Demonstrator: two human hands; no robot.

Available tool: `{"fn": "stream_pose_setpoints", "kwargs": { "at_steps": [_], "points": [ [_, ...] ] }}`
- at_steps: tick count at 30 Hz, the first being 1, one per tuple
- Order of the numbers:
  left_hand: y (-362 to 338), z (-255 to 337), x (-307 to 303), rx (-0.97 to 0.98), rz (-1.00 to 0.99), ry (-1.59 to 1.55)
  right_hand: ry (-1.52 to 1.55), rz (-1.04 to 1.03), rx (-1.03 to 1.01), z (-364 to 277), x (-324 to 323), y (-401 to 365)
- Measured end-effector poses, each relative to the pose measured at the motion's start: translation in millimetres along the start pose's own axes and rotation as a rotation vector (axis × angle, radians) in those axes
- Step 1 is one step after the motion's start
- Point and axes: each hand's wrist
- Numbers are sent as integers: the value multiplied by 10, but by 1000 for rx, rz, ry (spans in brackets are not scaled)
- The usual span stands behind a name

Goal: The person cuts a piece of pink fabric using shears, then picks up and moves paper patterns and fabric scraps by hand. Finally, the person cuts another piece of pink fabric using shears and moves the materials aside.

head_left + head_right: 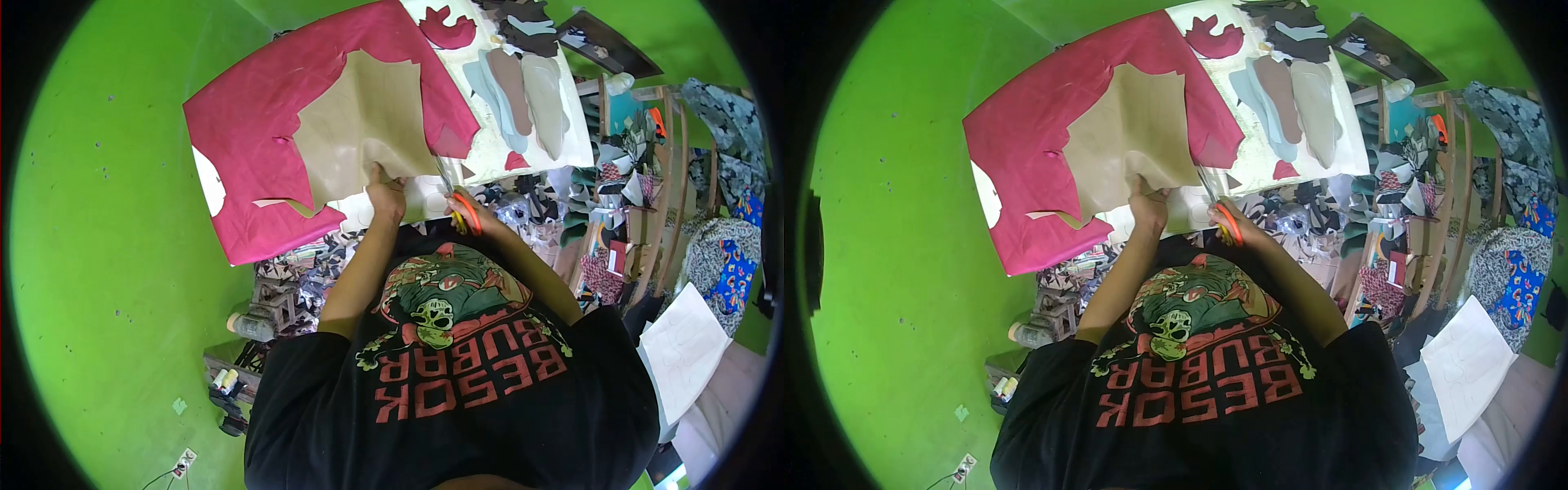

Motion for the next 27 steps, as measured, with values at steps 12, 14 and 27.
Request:
{"fn": "stream_pose_setpoints", "kwargs": {
  "at_steps": [12,14,27],
  "points": [
    [-239,-508,-232,-148,1,-24,-59,-102,-117,-198,129,249],
    [-198,-647,-277,-227,25,171,-115,-103,-124,-223,118,241],
    [61,-427,158,-186,-39,-54,-50,-70,-71,-123,7,255]
  ]
}}
Point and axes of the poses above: each hand's wrist, its own y-axis towards the middle knuckle, its own x-axis out of the palm, z = x × y, and after that the axes turned 1 degree about -z, right-handed
